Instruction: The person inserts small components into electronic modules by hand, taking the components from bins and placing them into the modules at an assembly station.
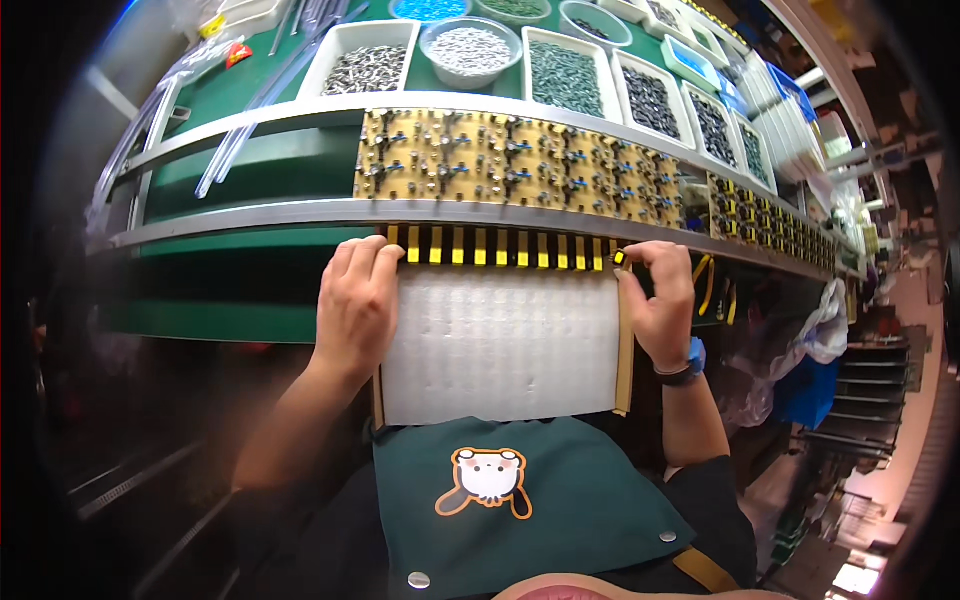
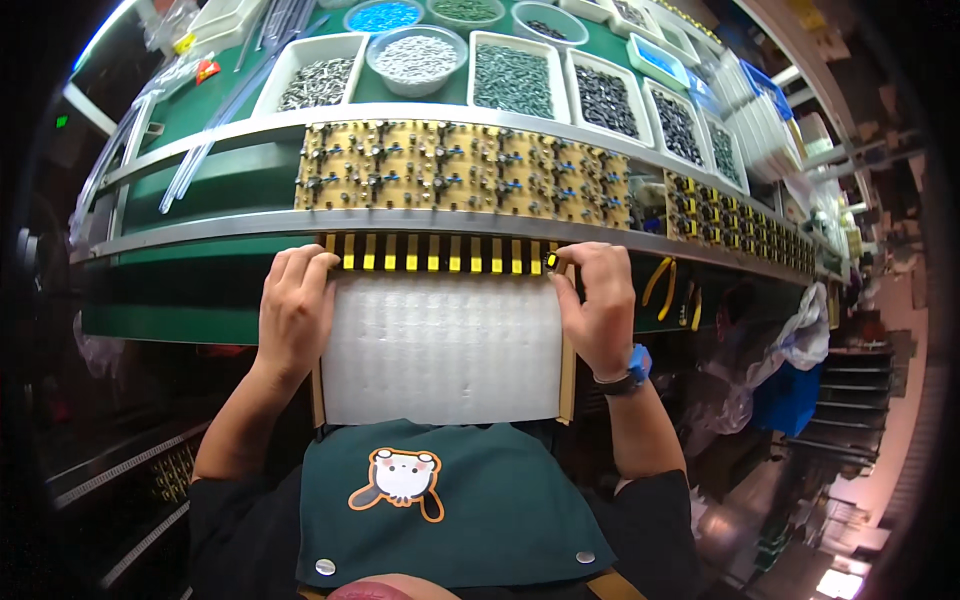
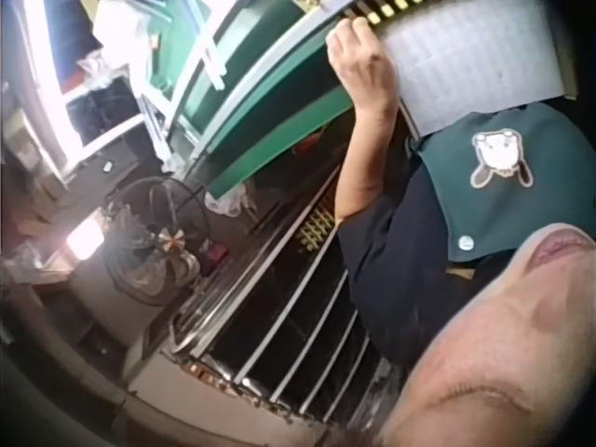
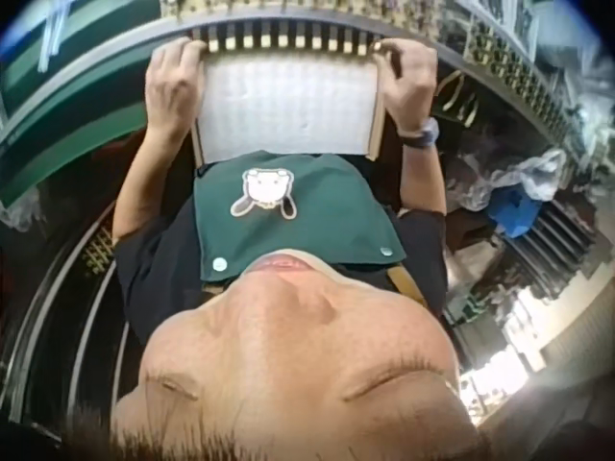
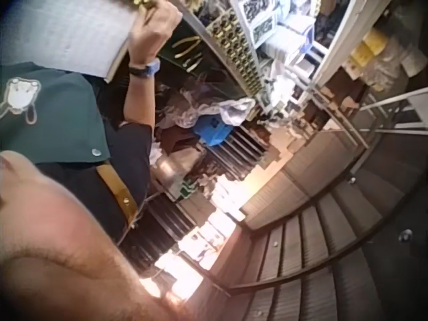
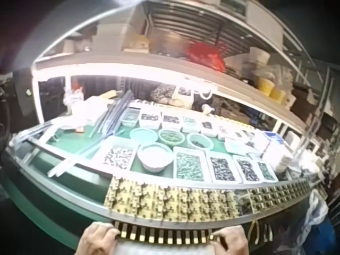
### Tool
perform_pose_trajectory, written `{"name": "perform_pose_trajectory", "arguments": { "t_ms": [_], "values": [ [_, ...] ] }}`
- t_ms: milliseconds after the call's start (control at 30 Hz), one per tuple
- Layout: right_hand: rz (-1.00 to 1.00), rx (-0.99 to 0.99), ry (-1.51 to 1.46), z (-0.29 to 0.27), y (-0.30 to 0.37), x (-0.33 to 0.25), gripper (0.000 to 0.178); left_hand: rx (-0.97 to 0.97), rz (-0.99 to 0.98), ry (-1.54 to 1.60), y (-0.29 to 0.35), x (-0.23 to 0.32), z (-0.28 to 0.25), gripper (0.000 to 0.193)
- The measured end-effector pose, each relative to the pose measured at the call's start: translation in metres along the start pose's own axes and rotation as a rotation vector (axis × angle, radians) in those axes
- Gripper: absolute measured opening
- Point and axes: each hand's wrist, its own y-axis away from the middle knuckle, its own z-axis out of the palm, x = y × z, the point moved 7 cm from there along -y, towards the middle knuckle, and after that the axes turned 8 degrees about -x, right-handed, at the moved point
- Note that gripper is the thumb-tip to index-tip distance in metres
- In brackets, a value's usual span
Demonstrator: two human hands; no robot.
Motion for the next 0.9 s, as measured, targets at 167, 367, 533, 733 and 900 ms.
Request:
{"name": "perform_pose_trajectory", "arguments": {
  "t_ms": [167, 367, 533, 733, 900],
  "values": [
    [-0.091, 0.012, -0.377, 0.018, -0.057, -0.028, 0.029, -0.034, 0.001, -0.022, -0.002, -0.003, 0.004, 0.035],
    [-0.246, 0.172, -0.2, 0.057, -0.159, -0.059, 0.024, -0.04, -0.041, 0.028, 0.0, -0.008, 0.008, 0.035],
    [-0.187, 0.187, -0.124, 0.078, -0.178, -0.05, 0.022, 0.046, 0.006, 0.164, 0.001, -0.009, -0.011, 0.035],
    [-0.238, 0.138, 0.036, 0.09, -0.183, -0.048, 0.022, 0.021, 0.105, 0.557, 0.01, 0.015, -0.016, 0.034],
    [-0.328, 0.102, 0.199, 0.091, -0.186, -0.066, 0.021, -0.106, 0.212, 0.493, 0.014, 0.031, 0.013, 0.031]
  ]
}}
